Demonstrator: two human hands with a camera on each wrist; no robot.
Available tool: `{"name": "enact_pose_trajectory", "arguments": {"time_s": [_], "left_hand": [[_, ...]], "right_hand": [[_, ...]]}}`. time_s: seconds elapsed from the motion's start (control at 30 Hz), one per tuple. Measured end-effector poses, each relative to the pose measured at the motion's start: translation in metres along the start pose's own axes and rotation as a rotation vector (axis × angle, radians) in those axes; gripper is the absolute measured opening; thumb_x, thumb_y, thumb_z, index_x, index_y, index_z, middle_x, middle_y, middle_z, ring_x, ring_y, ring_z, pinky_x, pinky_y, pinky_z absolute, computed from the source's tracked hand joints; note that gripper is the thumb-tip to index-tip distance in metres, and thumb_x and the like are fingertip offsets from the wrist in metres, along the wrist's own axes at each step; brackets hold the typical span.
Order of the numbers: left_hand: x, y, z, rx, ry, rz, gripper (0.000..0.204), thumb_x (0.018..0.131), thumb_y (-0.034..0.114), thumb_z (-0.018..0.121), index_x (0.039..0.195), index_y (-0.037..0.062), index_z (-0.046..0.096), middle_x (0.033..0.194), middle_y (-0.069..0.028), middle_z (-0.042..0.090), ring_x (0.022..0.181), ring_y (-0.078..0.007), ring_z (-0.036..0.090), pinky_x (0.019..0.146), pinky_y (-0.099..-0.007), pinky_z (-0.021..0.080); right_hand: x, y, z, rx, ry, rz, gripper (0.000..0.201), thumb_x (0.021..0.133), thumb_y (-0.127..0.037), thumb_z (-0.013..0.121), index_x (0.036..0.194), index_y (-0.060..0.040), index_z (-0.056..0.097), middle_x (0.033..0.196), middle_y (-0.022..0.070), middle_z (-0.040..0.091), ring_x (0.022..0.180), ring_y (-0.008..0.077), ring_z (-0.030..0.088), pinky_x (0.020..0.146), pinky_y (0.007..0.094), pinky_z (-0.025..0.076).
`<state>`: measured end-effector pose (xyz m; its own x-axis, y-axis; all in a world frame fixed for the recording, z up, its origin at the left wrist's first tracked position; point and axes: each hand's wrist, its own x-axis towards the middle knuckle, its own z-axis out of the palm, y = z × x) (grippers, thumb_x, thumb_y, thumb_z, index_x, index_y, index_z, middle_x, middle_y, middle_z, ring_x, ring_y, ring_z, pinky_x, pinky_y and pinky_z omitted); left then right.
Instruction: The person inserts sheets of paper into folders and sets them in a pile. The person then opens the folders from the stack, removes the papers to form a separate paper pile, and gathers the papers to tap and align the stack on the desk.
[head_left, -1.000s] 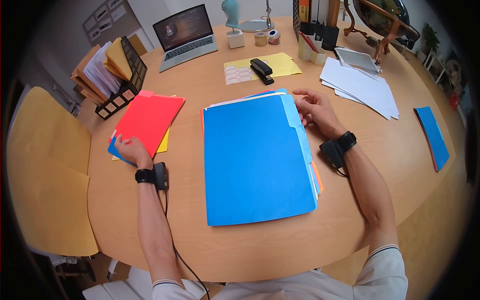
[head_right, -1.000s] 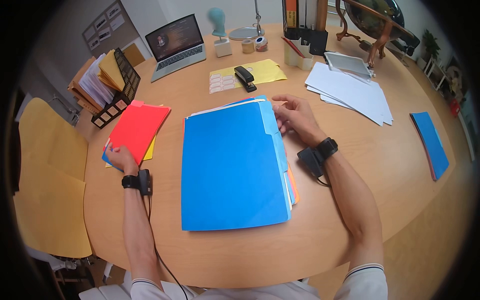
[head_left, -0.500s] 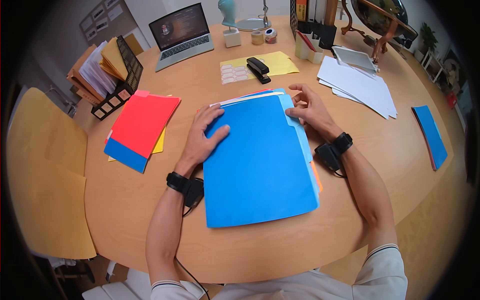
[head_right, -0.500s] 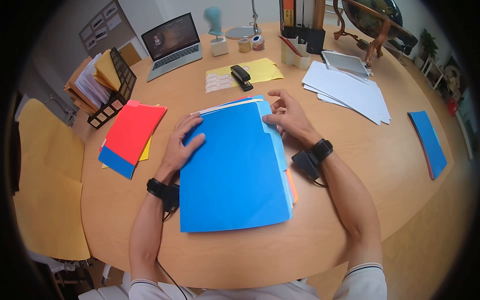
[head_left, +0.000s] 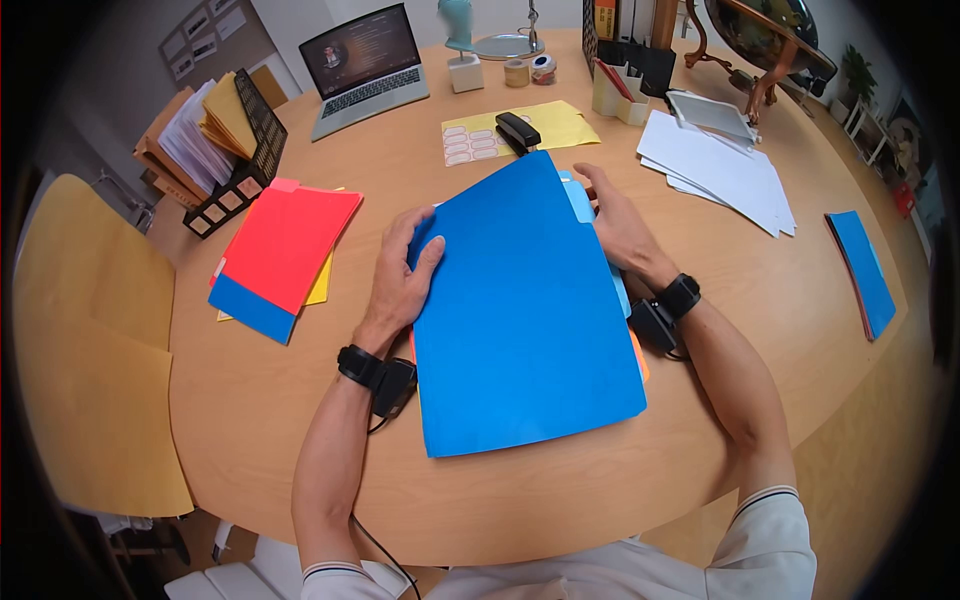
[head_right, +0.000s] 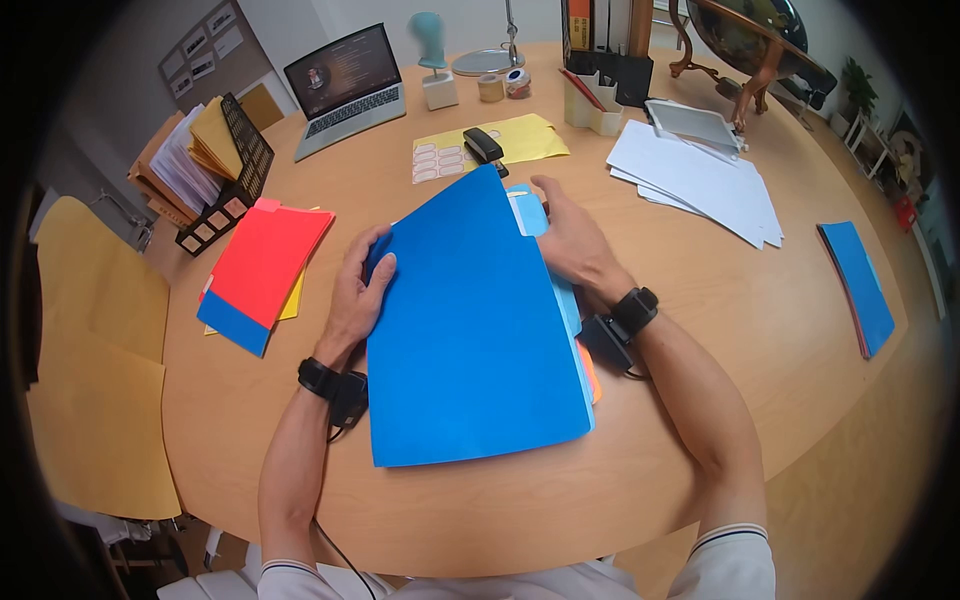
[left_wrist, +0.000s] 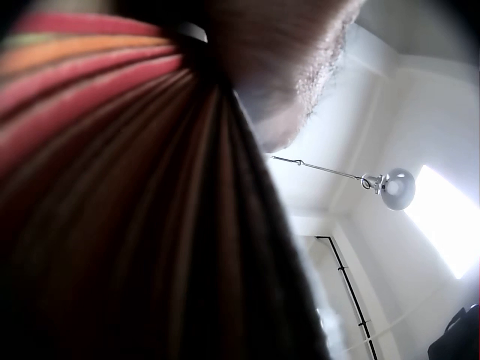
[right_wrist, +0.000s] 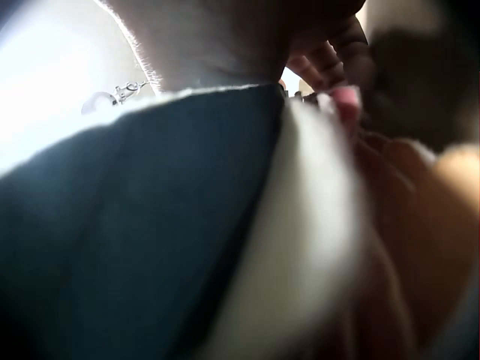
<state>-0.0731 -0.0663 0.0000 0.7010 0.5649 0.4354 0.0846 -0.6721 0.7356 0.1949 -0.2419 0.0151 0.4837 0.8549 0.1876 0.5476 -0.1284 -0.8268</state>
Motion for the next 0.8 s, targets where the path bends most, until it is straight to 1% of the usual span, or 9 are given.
{"name": "enact_pose_trajectory", "arguments": {"time_s": [0.07, 0.17, 0.27, 0.3, 0.4, 0.5, 0.63, 0.73, 0.8], "left_hand": [[0.0001, -0.0017, 0.0007, 0.003, 0.022, -0.001, 0.048, 0.101, 0.029, 0.062, 0.137, -0.0007, 0.053, 0.136, -0.0199, 0.055, 0.130, -0.0314, 0.050, 0.112, -0.0423, 0.039], [0.0013, -0.0068, 0.0012, -0.023, 0.073, 0.027, 0.046, 0.101, 0.026, 0.062, 0.136, -0.0014, 0.053, 0.132, -0.0191, 0.056, 0.126, -0.0301, 0.052, 0.108, -0.0409, 0.041], [0.0014, -0.0074, 0.0008, -0.028, 0.037, 0.005, 0.046, 0.103, 0.018, 0.060, 0.141, -0.0040, 0.048, 0.138, -0.0179, 0.052, 0.131, -0.0266, 0.050, 0.113, -0.0377, 0.039], [0.0014, -0.0084, 0.0022, -0.038, 0.075, 0.018, 0.044, 0.102, 0.018, 0.061, 0.139, -0.0035, 0.051, 0.132, -0.0180, 0.054, 0.126, -0.0277, 0.053, 0.109, -0.0375, 0.042], [0.0010, -0.0070, 0.0002, -0.012, 0.102, 0.024, 0.042, 0.101, 0.015, 0.062, 0.137, -0.0042, 0.053, 0.127, -0.0170, 0.056, 0.122, -0.0266, 0.055, 0.105, -0.0365, 0.044], [0.0006, -0.0035, -0.0024, 0.033, 0.106, 0.002, 0.040, 0.101, 0.012, 0.061, 0.136, -0.0053, 0.055, 0.124, -0.0150, 0.055, 0.121, -0.0238, 0.055, 0.105, -0.0353, 0.046], [-0.0002, -0.0046, -0.0034, 0.058, 0.146, 0.000, 0.035, 0.100, 0.010, 0.060, 0.132, -0.0054, 0.059, 0.114, -0.0122, 0.055, 0.109, -0.0208, 0.056, 0.098, -0.0318, 0.048], [-0.0008, -0.0053, -0.0010, 0.048, 0.205, 0.019, 0.030, 0.099, 0.007, 0.059, 0.126, -0.0041, 0.064, 0.100, -0.0122, 0.055, 0.098, -0.0234, 0.054, 0.088, -0.0326, 0.045], [-0.0011, -0.0039, -0.0027, 0.087, 0.194, 0.006, 0.028, 0.099, 0.006, 0.057, 0.124, -0.0041, 0.065, 0.098, -0.0122, 0.055, 0.098, -0.0238, 0.054, 0.087, -0.0328, 0.045]], "right_hand": [[0.0014, 0.0030, 0.0034, -0.099, 0.012, -0.069, 0.102, 0.074, -0.053, 0.078, 0.151, -0.0002, 0.035, 0.139, 0.0353, 0.052, 0.126, 0.0442, 0.057, 0.107, 0.0468, 0.045], [0.0002, -0.0003, 0.0027, -0.125, -0.014, -0.047, 0.103, 0.075, -0.054, 0.078, 0.151, -0.0014, 0.034, 0.144, 0.0360, 0.048, 0.133, 0.0465, 0.051, 0.111, 0.0480, 0.041], [-0.0011, -0.0027, 0.0025, -0.137, -0.030, -0.042, 0.104, 0.073, -0.053, 0.079, 0.151, -0.0024, 0.034, 0.143, 0.0345, 0.049, 0.132, 0.0457, 0.052, 0.111, 0.0473, 0.042], [-0.0012, -0.0026, 0.0023, -0.137, -0.030, -0.042, 0.104, 0.073, -0.053, 0.079, 0.151, -0.0024, 0.034, 0.143, 0.0345, 0.049, 0.132, 0.0457, 0.052, 0.111, 0.0473, 0.042], [-0.0014, -0.0013, 0.0035, -0.164, -0.036, -0.033, 0.105, 0.072, -0.053, 0.080, 0.152, -0.0029, 0.034, 0.142, 0.0338, 0.050, 0.131, 0.0458, 0.053, 0.110, 0.0469, 0.044], [-0.0031, 0.0013, 0.0055, -0.165, 0.033, -0.082, 0.095, 0.073, -0.051, 0.076, 0.147, -0.0033, 0.042, 0.133, 0.0298, 0.059, 0.119, 0.0434, 0.061, 0.101, 0.0458, 0.048], [-0.0043, 0.0057, 0.0030, 0.004, 0.004, -0.040, 0.085, 0.074, -0.046, 0.079, 0.142, -0.0035, 0.050, 0.127, 0.0261, 0.064, 0.110, 0.0359, 0.066, 0.095, 0.0409, 0.051], [-0.0050, 0.0066, 0.0018, 0.043, -0.005, -0.052, 0.078, 0.076, -0.040, 0.079, 0.140, -0.0032, 0.054, 0.125, 0.0239, 0.066, 0.107, 0.0327, 0.066, 0.092, 0.0391, 0.052], [-0.0062, 0.0038, 0.0001, 0.032, -0.004, -0.069, 0.076, 0.077, -0.037, 0.079, 0.139, -0.0029, 0.054, 0.125, 0.0232, 0.066, 0.105, 0.0319, 0.066, 0.091, 0.0389, 0.052]]}}
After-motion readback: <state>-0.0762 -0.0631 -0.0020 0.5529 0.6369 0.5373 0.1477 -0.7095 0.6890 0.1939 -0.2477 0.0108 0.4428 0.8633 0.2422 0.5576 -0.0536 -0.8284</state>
